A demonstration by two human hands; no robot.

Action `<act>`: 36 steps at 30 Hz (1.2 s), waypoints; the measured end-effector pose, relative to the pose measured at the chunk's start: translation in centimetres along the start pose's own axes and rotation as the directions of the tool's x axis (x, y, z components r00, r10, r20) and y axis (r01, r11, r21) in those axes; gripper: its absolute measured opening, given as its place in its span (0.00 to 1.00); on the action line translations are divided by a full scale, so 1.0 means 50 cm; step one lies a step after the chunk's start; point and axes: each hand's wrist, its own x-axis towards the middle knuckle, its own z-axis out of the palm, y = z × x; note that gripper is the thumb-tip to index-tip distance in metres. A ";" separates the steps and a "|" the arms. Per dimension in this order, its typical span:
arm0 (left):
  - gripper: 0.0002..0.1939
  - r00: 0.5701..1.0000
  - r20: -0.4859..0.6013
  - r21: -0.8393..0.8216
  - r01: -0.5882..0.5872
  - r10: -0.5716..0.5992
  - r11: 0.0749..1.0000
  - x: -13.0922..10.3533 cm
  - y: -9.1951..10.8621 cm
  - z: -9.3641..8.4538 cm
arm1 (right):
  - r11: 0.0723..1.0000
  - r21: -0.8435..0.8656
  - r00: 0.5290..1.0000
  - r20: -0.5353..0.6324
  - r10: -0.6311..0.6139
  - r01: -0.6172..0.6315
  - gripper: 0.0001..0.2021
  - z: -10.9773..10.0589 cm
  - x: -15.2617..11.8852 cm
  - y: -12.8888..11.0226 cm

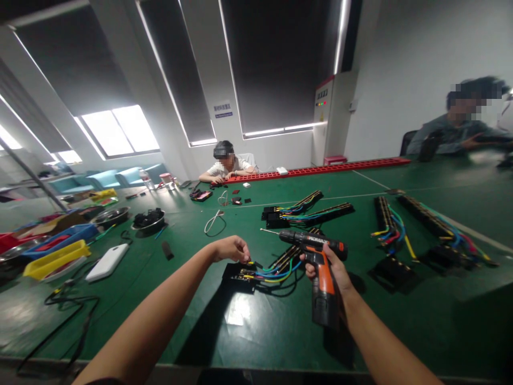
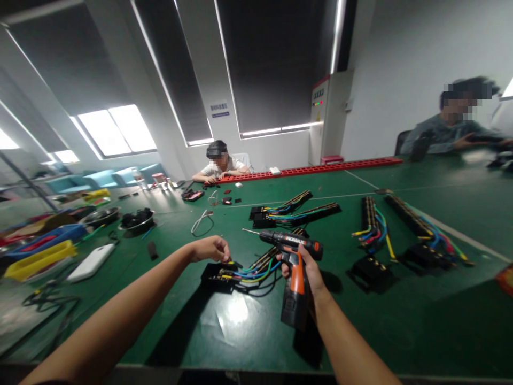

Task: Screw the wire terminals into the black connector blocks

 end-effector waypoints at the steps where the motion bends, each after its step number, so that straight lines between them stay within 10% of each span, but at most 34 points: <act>1: 0.12 1.000 0.004 0.005 0.002 -0.002 1.000 0.000 0.002 0.000 | 1.000 -0.001 1.000 -0.002 0.003 -0.003 0.24 0.002 -0.001 -0.001; 36: 0.22 0.994 0.111 -0.198 0.019 0.004 0.980 0.002 -0.023 -0.001 | 1.000 0.002 1.000 -0.018 -0.009 0.009 0.24 -0.009 0.005 0.006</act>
